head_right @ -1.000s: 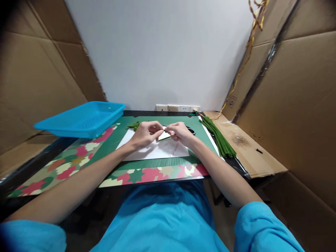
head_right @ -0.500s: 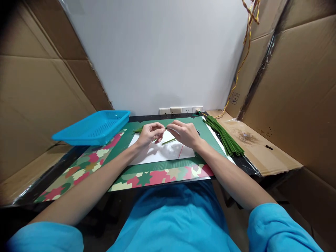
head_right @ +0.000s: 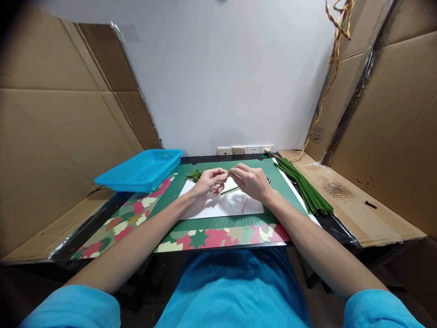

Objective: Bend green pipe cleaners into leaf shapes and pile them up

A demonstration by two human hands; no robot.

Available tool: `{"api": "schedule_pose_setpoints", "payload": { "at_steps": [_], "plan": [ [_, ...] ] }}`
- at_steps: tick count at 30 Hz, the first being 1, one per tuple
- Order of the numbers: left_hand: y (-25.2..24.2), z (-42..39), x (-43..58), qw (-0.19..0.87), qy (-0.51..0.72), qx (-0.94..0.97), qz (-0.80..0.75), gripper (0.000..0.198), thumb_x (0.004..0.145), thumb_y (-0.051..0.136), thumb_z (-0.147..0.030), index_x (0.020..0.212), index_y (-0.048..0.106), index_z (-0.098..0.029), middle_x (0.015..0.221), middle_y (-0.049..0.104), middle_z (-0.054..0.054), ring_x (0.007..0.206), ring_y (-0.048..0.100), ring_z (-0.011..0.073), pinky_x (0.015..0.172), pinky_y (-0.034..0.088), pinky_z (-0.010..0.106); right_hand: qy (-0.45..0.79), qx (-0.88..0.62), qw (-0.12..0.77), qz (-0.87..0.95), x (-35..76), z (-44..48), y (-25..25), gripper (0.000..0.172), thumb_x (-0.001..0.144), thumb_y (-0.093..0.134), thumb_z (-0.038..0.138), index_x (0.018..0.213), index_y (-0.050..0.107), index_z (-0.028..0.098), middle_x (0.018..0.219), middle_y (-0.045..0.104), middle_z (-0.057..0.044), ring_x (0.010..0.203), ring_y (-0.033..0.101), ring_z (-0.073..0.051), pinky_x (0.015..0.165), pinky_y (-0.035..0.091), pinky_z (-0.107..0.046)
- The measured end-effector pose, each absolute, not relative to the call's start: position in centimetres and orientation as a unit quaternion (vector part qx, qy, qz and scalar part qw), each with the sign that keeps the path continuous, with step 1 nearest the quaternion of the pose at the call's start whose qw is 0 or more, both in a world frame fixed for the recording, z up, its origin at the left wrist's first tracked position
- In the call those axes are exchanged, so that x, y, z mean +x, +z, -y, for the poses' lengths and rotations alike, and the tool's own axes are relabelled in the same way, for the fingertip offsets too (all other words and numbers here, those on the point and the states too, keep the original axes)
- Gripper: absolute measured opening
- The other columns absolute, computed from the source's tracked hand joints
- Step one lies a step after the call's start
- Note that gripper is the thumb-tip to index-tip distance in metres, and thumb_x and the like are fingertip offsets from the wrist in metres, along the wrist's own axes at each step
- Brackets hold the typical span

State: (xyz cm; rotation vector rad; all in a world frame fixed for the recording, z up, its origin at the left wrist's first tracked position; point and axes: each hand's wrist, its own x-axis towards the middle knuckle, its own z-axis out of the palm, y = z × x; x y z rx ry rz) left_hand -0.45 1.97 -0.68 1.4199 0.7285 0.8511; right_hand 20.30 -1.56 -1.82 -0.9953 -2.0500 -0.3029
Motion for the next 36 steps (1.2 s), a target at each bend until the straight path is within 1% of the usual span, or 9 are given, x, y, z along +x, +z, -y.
{"api": "schedule_pose_setpoints", "payload": {
  "at_steps": [4, 10, 18, 23, 25, 28, 31, 33, 36],
  "plan": [
    [-0.4, -1.7, -0.5, 0.620, 0.373, 0.619, -0.307, 0.043, 0.076, 0.084, -0.051, 0.090, 0.063, -0.016, 0.069, 0.055, -0.003, 0.046, 0.050, 0.0058, 0.039, 0.029, 0.018, -0.115, -0.391, 0.426, 0.808, 20.0, 1.9, -1.4, 0.026, 0.107, 0.051, 0.033, 0.107, 0.074, 0.023, 0.102, 0.078, -0.005, 0.066, 0.066, -0.011, 0.057, 0.042, -0.025],
    [-0.3, -1.6, -0.4, 0.609, 0.377, 0.637, -0.285, 0.042, 0.078, 0.082, -0.051, 0.092, 0.062, -0.017, 0.077, 0.057, -0.002, 0.049, 0.056, 0.0068, 0.039, 0.029, 0.018, -0.115, -0.388, 0.433, 0.805, 19.8, 2.0, -1.1, 0.023, 0.106, 0.052, 0.031, 0.103, 0.074, 0.023, 0.097, 0.078, -0.004, 0.063, 0.063, -0.011, 0.058, 0.042, -0.025],
    [0.2, -1.1, -0.5, 0.521, 0.410, 0.689, -0.293, 0.038, 0.078, 0.081, -0.047, 0.087, 0.064, -0.015, 0.074, 0.060, -0.001, 0.047, 0.059, 0.0082, 0.041, 0.034, 0.020, -0.044, -0.392, 0.459, 0.796, 19.2, 1.6, -1.5, 0.021, 0.102, 0.054, 0.028, 0.094, 0.073, 0.022, 0.082, 0.070, -0.003, 0.058, 0.055, -0.013, 0.060, 0.042, -0.027],
    [0.3, -1.1, -0.8, 0.455, 0.404, 0.737, -0.296, 0.031, 0.081, 0.078, -0.043, 0.087, 0.067, -0.015, 0.082, 0.064, 0.001, 0.048, 0.056, 0.0064, 0.045, 0.039, 0.022, 0.082, -0.386, 0.481, 0.783, 19.1, 1.3, -1.3, 0.025, 0.100, 0.057, 0.035, 0.087, 0.070, 0.019, 0.078, 0.067, -0.005, 0.061, 0.053, -0.015, 0.059, 0.042, -0.028],
    [0.2, -1.0, -1.0, 0.430, 0.398, 0.754, -0.296, 0.029, 0.084, 0.075, -0.043, 0.087, 0.069, -0.015, 0.082, 0.065, 0.002, 0.049, 0.055, 0.0070, 0.047, 0.040, 0.022, 0.179, -0.388, 0.477, 0.769, 19.1, 1.3, -1.0, 0.031, 0.099, 0.059, 0.043, 0.084, 0.069, 0.018, 0.071, 0.063, -0.003, 0.059, 0.052, -0.014, 0.056, 0.041, -0.028],
    [0.4, -0.6, -1.3, 0.365, 0.392, 0.791, -0.295, 0.021, 0.088, 0.071, -0.037, 0.088, 0.074, -0.015, 0.084, 0.067, 0.005, 0.055, 0.054, 0.0088, 0.051, 0.040, 0.023, 0.372, -0.384, 0.430, 0.727, 19.3, 1.5, -0.7, 0.041, 0.094, 0.064, 0.056, 0.083, 0.067, 0.017, 0.061, 0.054, 0.000, 0.052, 0.047, -0.012, 0.048, 0.034, -0.026],
    [0.5, -0.3, -1.6, 0.270, 0.384, 0.835, -0.285, 0.015, 0.089, 0.068, -0.028, 0.089, 0.079, -0.018, 0.080, 0.069, 0.005, 0.064, 0.055, 0.0119, 0.058, 0.040, 0.024, 0.512, -0.378, 0.391, 0.665, 19.4, 1.5, -0.5, 0.046, 0.083, 0.074, 0.062, 0.083, 0.064, 0.017, 0.062, 0.047, 0.004, 0.048, 0.041, -0.009, 0.042, 0.024, -0.023],
    [0.4, -0.3, -1.7, 0.243, 0.385, 0.844, -0.284, 0.015, 0.089, 0.067, -0.026, 0.090, 0.080, -0.019, 0.078, 0.069, 0.005, 0.064, 0.053, 0.0123, 0.061, 0.040, 0.024, 0.531, -0.386, 0.388, 0.647, 19.3, 1.4, -0.4, 0.047, 0.082, 0.075, 0.062, 0.083, 0.063, 0.017, 0.062, 0.044, 0.005, 0.047, 0.038, -0.008, 0.041, 0.022, -0.022],
    [0.0, -0.9, -1.8, 0.275, 0.398, 0.821, -0.304, 0.017, 0.089, 0.069, -0.031, 0.090, 0.079, -0.017, 0.081, 0.070, 0.006, 0.065, 0.053, 0.0125, 0.063, 0.041, 0.025, 0.435, -0.402, 0.406, 0.696, 19.1, 1.3, -0.5, 0.041, 0.089, 0.068, 0.057, 0.084, 0.064, 0.017, 0.061, 0.049, 0.004, 0.049, 0.042, -0.010, 0.045, 0.029, -0.024]
  ]
}}
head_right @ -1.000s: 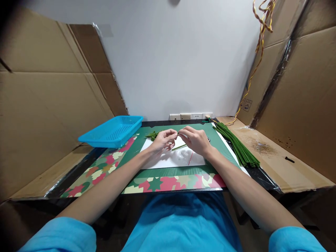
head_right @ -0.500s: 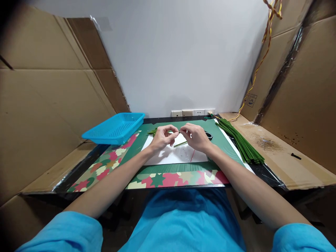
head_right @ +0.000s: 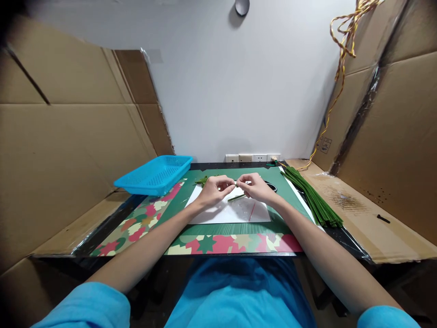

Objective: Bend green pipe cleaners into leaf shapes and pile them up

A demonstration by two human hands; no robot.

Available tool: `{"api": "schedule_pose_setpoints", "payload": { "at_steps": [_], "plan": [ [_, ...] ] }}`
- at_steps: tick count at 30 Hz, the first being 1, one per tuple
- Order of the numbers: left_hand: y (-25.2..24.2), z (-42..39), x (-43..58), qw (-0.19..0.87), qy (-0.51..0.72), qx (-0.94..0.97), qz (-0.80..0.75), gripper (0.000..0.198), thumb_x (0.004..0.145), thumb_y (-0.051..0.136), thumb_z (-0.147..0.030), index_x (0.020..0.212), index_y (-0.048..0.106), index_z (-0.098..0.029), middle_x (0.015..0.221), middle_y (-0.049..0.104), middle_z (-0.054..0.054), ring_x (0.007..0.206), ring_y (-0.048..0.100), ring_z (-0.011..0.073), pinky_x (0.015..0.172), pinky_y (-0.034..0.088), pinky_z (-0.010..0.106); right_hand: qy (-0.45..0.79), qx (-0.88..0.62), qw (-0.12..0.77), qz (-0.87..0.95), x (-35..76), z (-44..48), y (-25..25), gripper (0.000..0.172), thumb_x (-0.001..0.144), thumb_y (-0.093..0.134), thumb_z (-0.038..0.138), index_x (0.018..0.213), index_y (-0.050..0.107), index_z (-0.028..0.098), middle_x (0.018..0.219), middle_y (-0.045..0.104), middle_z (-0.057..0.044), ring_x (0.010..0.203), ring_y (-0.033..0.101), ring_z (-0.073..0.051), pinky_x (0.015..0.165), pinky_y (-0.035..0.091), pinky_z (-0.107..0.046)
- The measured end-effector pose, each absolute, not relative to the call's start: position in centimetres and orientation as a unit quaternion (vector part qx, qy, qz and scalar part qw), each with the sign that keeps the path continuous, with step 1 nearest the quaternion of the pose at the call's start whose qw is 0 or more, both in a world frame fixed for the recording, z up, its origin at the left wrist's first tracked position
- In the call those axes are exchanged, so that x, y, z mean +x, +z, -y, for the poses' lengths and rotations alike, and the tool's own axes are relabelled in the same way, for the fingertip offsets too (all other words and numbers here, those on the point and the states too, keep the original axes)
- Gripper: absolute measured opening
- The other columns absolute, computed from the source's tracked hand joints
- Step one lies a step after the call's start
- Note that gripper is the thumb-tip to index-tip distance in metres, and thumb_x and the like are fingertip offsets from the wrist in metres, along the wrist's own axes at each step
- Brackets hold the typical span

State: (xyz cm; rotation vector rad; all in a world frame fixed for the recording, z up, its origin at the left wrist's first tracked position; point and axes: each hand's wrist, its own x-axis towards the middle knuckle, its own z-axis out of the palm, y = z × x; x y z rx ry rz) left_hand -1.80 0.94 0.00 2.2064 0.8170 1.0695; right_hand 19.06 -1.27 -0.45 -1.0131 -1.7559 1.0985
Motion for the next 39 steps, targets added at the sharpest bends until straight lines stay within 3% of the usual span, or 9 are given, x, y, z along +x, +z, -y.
{"api": "schedule_pose_setpoints", "payload": {
  "at_steps": [6, 17, 24, 33, 39],
  "plan": [
    [-0.5, -2.1, -1.9, 0.425, 0.326, 0.785, -0.312, 0.036, 0.087, 0.070, -0.048, 0.091, 0.075, -0.012, 0.075, 0.066, 0.004, 0.058, 0.052, 0.0109, 0.055, 0.040, 0.024, 0.127, -0.401, 0.401, 0.814, 19.1, 0.6, -1.5, 0.015, 0.096, 0.054, 0.027, 0.089, 0.065, 0.019, 0.084, 0.067, -0.004, 0.068, 0.056, -0.015, 0.064, 0.042, -0.027],
    [-0.1, -2.5, -1.8, 0.578, 0.319, 0.698, -0.277, 0.043, 0.081, 0.076, -0.054, 0.077, 0.068, -0.011, 0.055, 0.048, -0.003, 0.047, 0.039, 0.0066, 0.046, 0.025, 0.022, 0.018, -0.400, 0.381, 0.833, 19.3, 1.5, -1.6, 0.020, 0.107, 0.048, 0.035, 0.107, 0.064, 0.022, 0.097, 0.068, -0.005, 0.063, 0.056, -0.013, 0.065, 0.040, -0.026],
    [0.0, -2.2, -1.6, 0.678, 0.305, 0.608, -0.278, 0.038, 0.074, 0.085, -0.044, 0.074, 0.064, -0.012, 0.064, 0.049, -0.002, 0.051, 0.041, 0.0054, 0.048, 0.024, 0.021, -0.031, -0.372, 0.390, 0.842, 19.7, 1.8, -1.4, 0.023, 0.107, 0.050, 0.038, 0.109, 0.066, 0.021, 0.093, 0.066, -0.004, 0.061, 0.055, -0.012, 0.061, 0.039, -0.025],
    [-0.1, -1.8, -1.7, 0.629, 0.324, 0.661, -0.250, 0.037, 0.077, 0.083, -0.047, 0.078, 0.072, -0.011, 0.063, 0.047, -0.002, 0.056, 0.038, 0.0075, 0.053, 0.026, 0.025, -0.092, -0.355, 0.385, 0.847, 19.7, 2.1, -1.3, 0.024, 0.110, 0.042, 0.029, 0.103, 0.063, 0.021, 0.088, 0.065, -0.004, 0.060, 0.048, -0.013, 0.058, 0.033, -0.026],
    [0.1, -1.6, -1.8, 0.544, 0.361, 0.722, -0.230, 0.032, 0.083, 0.077, -0.042, 0.077, 0.076, -0.011, 0.057, 0.048, -0.001, 0.054, 0.039, 0.0085, 0.054, 0.028, 0.027, -0.033, -0.354, 0.418, 0.836, 19.2, 2.5, -1.1, 0.025, 0.109, 0.042, 0.028, 0.093, 0.060, 0.021, 0.083, 0.062, -0.003, 0.062, 0.047, -0.013, 0.061, 0.036, -0.025]
  ]
}}
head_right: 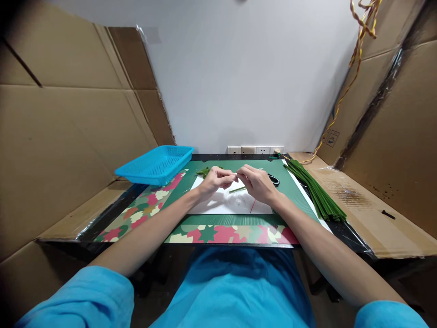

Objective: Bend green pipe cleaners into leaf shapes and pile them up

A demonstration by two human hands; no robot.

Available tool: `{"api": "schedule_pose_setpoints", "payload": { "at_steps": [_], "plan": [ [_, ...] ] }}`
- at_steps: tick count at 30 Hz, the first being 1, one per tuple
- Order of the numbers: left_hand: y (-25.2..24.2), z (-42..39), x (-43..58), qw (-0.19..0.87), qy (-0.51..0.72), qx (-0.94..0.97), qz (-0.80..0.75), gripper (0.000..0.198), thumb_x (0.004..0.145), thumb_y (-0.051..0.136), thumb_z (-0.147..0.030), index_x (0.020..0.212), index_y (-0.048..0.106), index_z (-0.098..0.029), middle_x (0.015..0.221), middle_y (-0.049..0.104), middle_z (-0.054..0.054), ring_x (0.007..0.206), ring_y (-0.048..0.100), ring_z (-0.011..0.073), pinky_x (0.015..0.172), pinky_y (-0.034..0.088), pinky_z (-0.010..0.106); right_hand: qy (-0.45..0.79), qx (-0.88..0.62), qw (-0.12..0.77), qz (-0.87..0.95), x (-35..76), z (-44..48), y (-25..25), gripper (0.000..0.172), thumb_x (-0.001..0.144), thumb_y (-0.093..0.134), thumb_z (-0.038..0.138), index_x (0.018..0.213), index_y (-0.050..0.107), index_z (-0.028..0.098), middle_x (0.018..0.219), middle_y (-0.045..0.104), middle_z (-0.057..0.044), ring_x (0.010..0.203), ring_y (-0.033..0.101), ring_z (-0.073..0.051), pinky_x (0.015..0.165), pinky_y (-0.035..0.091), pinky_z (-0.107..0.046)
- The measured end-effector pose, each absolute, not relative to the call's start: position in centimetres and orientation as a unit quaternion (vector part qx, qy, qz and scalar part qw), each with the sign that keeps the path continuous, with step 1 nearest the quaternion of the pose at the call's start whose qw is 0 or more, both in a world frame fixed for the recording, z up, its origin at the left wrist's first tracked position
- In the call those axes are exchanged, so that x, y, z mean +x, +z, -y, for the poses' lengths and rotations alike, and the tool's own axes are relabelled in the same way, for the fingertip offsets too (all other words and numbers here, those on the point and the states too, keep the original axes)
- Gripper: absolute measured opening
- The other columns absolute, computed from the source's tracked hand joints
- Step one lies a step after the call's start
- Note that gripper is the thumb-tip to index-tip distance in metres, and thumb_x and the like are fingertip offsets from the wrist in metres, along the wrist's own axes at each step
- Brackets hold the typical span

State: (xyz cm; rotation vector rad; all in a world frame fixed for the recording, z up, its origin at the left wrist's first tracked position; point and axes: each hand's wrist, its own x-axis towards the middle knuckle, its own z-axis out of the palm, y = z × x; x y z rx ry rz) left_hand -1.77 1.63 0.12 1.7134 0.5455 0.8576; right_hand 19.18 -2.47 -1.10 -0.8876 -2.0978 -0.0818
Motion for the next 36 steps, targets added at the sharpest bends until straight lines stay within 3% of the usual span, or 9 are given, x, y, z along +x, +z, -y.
{"api": "schedule_pose_setpoints", "payload": {
  "at_steps": [9, 12, 18, 22, 26, 31, 36],
  "plan": [
    [1.3, -0.6, -2.1, 0.265, 0.364, 0.855, -0.259, 0.025, 0.089, 0.064, -0.026, 0.073, 0.078, -0.014, 0.062, 0.053, 0.000, 0.056, 0.042, 0.0091, 0.054, 0.029, 0.026, 0.072, -0.351, 0.427, 0.830, 18.6, 2.0, -0.9, 0.026, 0.104, 0.047, 0.029, 0.084, 0.059, 0.020, 0.073, 0.059, -0.002, 0.063, 0.049, -0.015, 0.062, 0.036, -0.028],
    [0.9, -0.8, -2.0, 0.168, 0.370, 0.882, -0.237, 0.031, 0.093, 0.059, -0.026, 0.069, 0.075, -0.015, 0.065, 0.055, 0.001, 0.057, 0.044, 0.0102, 0.057, 0.031, 0.027, 0.160, -0.377, 0.442, 0.798, 18.5, 1.9, -0.7, 0.028, 0.102, 0.052, 0.037, 0.081, 0.060, 0.019, 0.069, 0.058, 0.000, 0.057, 0.045, -0.013, 0.057, 0.034, -0.028],
    [0.6, -1.2, -2.2, 0.037, 0.297, 0.925, -0.234, 0.025, 0.096, 0.052, -0.023, 0.081, 0.071, -0.018, 0.075, 0.060, 0.006, 0.067, 0.052, 0.0160, 0.066, 0.038, 0.028, 0.403, -0.385, 0.445, 0.701, 18.3, 1.9, -0.8, 0.037, 0.093, 0.065, 0.054, 0.083, 0.058, 0.020, 0.057, 0.047, 0.005, 0.048, 0.041, -0.010, 0.045, 0.031, -0.024],
    [0.6, -1.5, -2.4, -0.053, 0.234, 0.948, -0.207, 0.020, 0.093, 0.049, -0.018, 0.083, 0.066, -0.018, 0.075, 0.057, 0.006, 0.067, 0.051, 0.0179, 0.064, 0.037, 0.029, 0.524, -0.375, 0.450, 0.618, 17.8, 1.9, -1.2, 0.040, 0.084, 0.076, 0.054, 0.077, 0.055, 0.020, 0.057, 0.038, 0.008, 0.045, 0.033, -0.007, 0.041, 0.022, -0.020],
    [0.3, -1.6, -2.2, -0.119, 0.191, 0.956, -0.187, 0.022, 0.094, 0.045, -0.013, 0.088, 0.066, -0.015, 0.075, 0.057, 0.007, 0.068, 0.051, 0.0193, 0.065, 0.038, 0.032, 0.569, -0.393, 0.454, 0.562, 17.6, 1.9, -1.2, 0.040, 0.079, 0.078, 0.047, 0.067, 0.054, 0.019, 0.058, 0.040, 0.006, 0.042, 0.029, -0.005, 0.037, 0.015, -0.020],
    [0.0, -0.9, -1.6, -0.059, 0.261, 0.933, -0.241, 0.024, 0.096, 0.047, -0.017, 0.085, 0.068, -0.016, 0.077, 0.059, 0.006, 0.068, 0.052, 0.0173, 0.064, 0.037, 0.031, 0.528, -0.406, 0.459, 0.587, 17.8, 1.8, -1.0, 0.037, 0.083, 0.074, 0.048, 0.068, 0.055, 0.019, 0.055, 0.041, 0.006, 0.041, 0.030, -0.007, 0.038, 0.019, -0.023],
    [0.0, -1.0, -1.0, 0.253, 0.382, 0.832, -0.314, 0.027, 0.093, 0.059, -0.033, 0.076, 0.070, -0.016, 0.067, 0.058, 0.003, 0.061, 0.047, 0.0130, 0.060, 0.035, 0.028, 0.197, -0.410, 0.462, 0.761, 18.2, 1.6, -1.4, 0.030, 0.099, 0.054, 0.043, 0.081, 0.059, 0.020, 0.069, 0.057, -0.001, 0.058, 0.047, -0.014, 0.054, 0.034, -0.027]
  ]
}}
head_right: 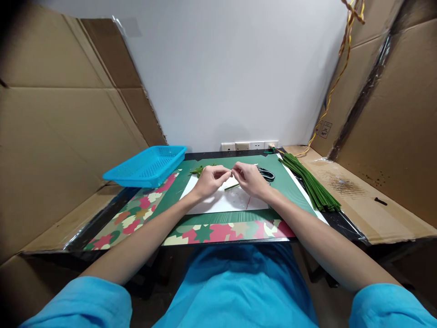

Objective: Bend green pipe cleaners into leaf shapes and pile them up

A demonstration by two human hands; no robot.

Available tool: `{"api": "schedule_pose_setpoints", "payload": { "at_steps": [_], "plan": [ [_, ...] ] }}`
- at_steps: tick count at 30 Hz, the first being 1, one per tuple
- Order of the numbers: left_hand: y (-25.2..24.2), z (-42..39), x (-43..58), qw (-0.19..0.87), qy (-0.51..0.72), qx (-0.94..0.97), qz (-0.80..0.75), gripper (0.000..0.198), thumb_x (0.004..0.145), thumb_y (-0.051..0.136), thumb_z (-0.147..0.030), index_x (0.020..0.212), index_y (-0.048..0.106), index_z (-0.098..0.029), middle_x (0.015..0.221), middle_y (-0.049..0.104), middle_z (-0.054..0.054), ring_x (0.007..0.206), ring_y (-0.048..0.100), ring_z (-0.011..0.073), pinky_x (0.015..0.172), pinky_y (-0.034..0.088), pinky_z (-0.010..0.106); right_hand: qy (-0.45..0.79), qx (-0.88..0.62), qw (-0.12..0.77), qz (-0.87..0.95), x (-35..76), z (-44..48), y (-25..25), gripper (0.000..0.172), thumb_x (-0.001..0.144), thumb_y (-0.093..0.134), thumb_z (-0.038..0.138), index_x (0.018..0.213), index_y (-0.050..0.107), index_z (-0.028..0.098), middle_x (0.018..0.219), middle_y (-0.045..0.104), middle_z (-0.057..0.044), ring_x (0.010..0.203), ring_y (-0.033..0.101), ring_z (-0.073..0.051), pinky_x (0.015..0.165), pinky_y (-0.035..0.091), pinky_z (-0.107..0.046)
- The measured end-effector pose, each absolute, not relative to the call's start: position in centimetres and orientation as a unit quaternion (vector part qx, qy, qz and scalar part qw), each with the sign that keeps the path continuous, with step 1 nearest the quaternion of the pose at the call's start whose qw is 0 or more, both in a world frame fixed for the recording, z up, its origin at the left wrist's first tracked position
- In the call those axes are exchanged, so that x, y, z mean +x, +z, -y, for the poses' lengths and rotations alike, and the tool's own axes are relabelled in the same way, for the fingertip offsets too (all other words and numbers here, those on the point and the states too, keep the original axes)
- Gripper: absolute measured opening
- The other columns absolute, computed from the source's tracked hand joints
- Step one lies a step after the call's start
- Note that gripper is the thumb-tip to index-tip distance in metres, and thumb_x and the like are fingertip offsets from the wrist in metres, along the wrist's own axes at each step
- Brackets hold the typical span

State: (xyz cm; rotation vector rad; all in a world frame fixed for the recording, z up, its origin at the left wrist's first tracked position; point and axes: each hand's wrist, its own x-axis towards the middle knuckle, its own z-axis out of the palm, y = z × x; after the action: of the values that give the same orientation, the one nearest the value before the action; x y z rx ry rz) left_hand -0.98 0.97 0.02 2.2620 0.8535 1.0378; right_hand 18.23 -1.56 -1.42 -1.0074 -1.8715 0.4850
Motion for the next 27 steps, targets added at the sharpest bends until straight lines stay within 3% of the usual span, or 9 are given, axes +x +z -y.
{"api": "schedule_pose_setpoints", "payload": {
  "at_steps": [2, 5, 9, 14, 17, 22, 27],
  "plan": [
    [0.1, -1.1, -0.8, 0.407, 0.385, 0.764, -0.320, 0.028, 0.088, 0.066, -0.039, 0.075, 0.070, -0.014, 0.060, 0.053, 0.001, 0.056, 0.043, 0.0116, 0.056, 0.031, 0.027, 0.090, -0.394, 0.447, 0.799, 18.6, 1.6, -1.7, 0.025, 0.103, 0.049, 0.035, 0.087, 0.059, 0.020, 0.076, 0.060, -0.002, 0.064, 0.049, -0.015, 0.061, 0.036, -0.028],
    [0.5, -1.0, -0.5, 0.585, 0.355, 0.660, -0.310, 0.032, 0.078, 0.076, -0.044, 0.073, 0.071, -0.013, 0.055, 0.045, -0.002, 0.052, 0.037, 0.0087, 0.052, 0.023, 0.026, 0.041, -0.379, 0.435, 0.815, 19.0, 1.8, -1.6, 0.024, 0.106, 0.045, 0.032, 0.089, 0.059, 0.021, 0.079, 0.060, -0.002, 0.065, 0.049, -0.015, 0.065, 0.036, -0.028],
    [1.1, -0.5, -0.5, 0.643, 0.352, 0.616, -0.289, 0.033, 0.072, 0.084, -0.043, 0.075, 0.074, -0.011, 0.060, 0.046, -0.002, 0.055, 0.035, 0.0073, 0.053, 0.022, 0.025, 0.072, -0.372, 0.453, 0.807, 19.1, 2.3, -0.8, 0.032, 0.107, 0.045, 0.039, 0.084, 0.058, 0.021, 0.072, 0.058, -0.001, 0.061, 0.046, -0.015, 0.062, 0.036, -0.028],
    [1.1, -0.5, -0.9, 0.565, 0.384, 0.682, -0.261, 0.031, 0.077, 0.080, -0.043, 0.075, 0.077, -0.012, 0.062, 0.051, 0.000, 0.058, 0.037, 0.0090, 0.056, 0.026, 0.027, 0.162, -0.382, 0.476, 0.776, 18.4, 3.0, 0.1, 0.042, 0.104, 0.050, 0.050, 0.078, 0.062, 0.020, 0.068, 0.059, -0.001, 0.054, 0.043, -0.012, 0.054, 0.032, -0.028],
    [1.2, 0.0, -0.9, 0.434, 0.420, 0.751, -0.269, 0.029, 0.084, 0.073, -0.041, 0.074, 0.077, -0.013, 0.065, 0.054, 0.002, 0.060, 0.040, 0.0108, 0.056, 0.029, 0.028, 0.244, -0.381, 0.499, 0.739, 18.0, 3.1, 0.2, 0.044, 0.099, 0.056, 0.054, 0.075, 0.065, 0.018, 0.066, 0.059, -0.002, 0.052, 0.044, -0.012, 0.050, 0.033, -0.028],
    [1.4, 1.2, -0.6, 0.198, 0.408, 0.841, -0.297, 0.037, 0.095, 0.058, -0.033, 0.063, 0.068, -0.017, 0.064, 0.049, 0.002, 0.061, 0.040, 0.0129, 0.060, 0.030, 0.030, 0.378, -0.370, 0.517, 0.673, 18.1, 2.3, -0.4, 0.043, 0.092, 0.065, 0.055, 0.071, 0.063, 0.019, 0.054, 0.047, 0.003, 0.044, 0.039, -0.010, 0.044, 0.032, -0.026],
    [0.6, 0.6, -0.2, 0.184, 0.401, 0.841, -0.313, 0.034, 0.095, 0.057, -0.031, 0.067, 0.070, -0.017, 0.065, 0.054, 0.003, 0.061, 0.044, 0.0137, 0.063, 0.034, 0.029, 0.381, -0.373, 0.481, 0.696, 18.9, 1.4, -1.4, 0.042, 0.092, 0.066, 0.058, 0.075, 0.063, 0.019, 0.054, 0.047, 0.004, 0.047, 0.038, -0.010, 0.044, 0.030, -0.025]
  ]
}}
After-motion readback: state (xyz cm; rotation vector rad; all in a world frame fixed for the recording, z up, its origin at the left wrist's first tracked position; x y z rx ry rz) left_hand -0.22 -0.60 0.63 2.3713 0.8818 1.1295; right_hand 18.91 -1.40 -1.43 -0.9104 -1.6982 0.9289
